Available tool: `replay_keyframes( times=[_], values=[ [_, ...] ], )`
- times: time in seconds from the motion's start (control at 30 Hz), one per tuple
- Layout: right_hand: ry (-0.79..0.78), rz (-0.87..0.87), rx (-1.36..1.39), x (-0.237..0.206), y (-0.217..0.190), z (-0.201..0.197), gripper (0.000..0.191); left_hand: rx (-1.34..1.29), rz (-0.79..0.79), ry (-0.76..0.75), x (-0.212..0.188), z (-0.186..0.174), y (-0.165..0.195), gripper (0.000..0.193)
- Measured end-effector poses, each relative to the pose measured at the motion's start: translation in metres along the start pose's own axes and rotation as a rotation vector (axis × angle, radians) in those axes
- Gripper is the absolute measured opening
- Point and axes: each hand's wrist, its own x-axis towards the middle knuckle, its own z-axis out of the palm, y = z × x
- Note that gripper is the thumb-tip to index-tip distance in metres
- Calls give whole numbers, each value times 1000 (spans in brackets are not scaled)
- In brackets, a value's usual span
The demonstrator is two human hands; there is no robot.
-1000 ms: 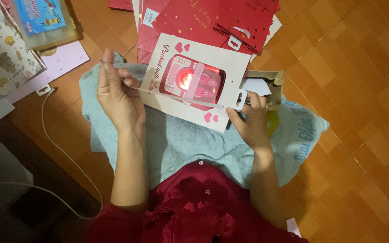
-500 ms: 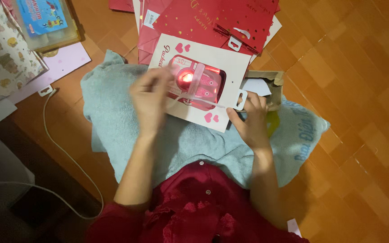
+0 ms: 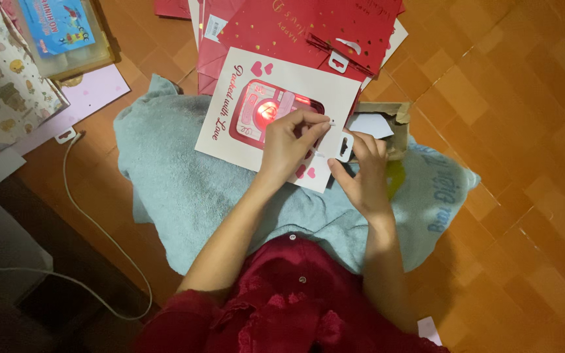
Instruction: The person assembles red Valentine's Day gift boxes by threading white ribbons through the handles and tying them. They handle multiple boxes, opening and closing them to insert the ribbons, and place finished boxes into a cardboard box.
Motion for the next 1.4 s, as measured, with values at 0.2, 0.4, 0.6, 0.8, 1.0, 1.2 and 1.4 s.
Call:
replay_keyframes(
  times=[0.2,0.4,0.6,0.8,1.0,1.2,1.4],
  values=[
    [-16,35,-13,0,0,1,56,40,43,62,1,3,-5,14],
    [-7,15,26,-2,-5,-4,52,323,156,60,-9,3,12,13],
    [-25,-54,-147,-7,-20,-14,53,597,349,18,-18,4,24,11],
    [-181,-39,120,-7,-8,-27,39,555,231,-77,-9,2,18,11],
    [13,208,258,-4,0,-5,12,428,-33,-173,-5,-4,23,13],
    [39,384,389,2,-3,4,21,344,-109,-250,0,-10,29,12],
    [94,240,127,9,-5,10,26,311,-122,-288,2,-11,23,12]
  ],
)
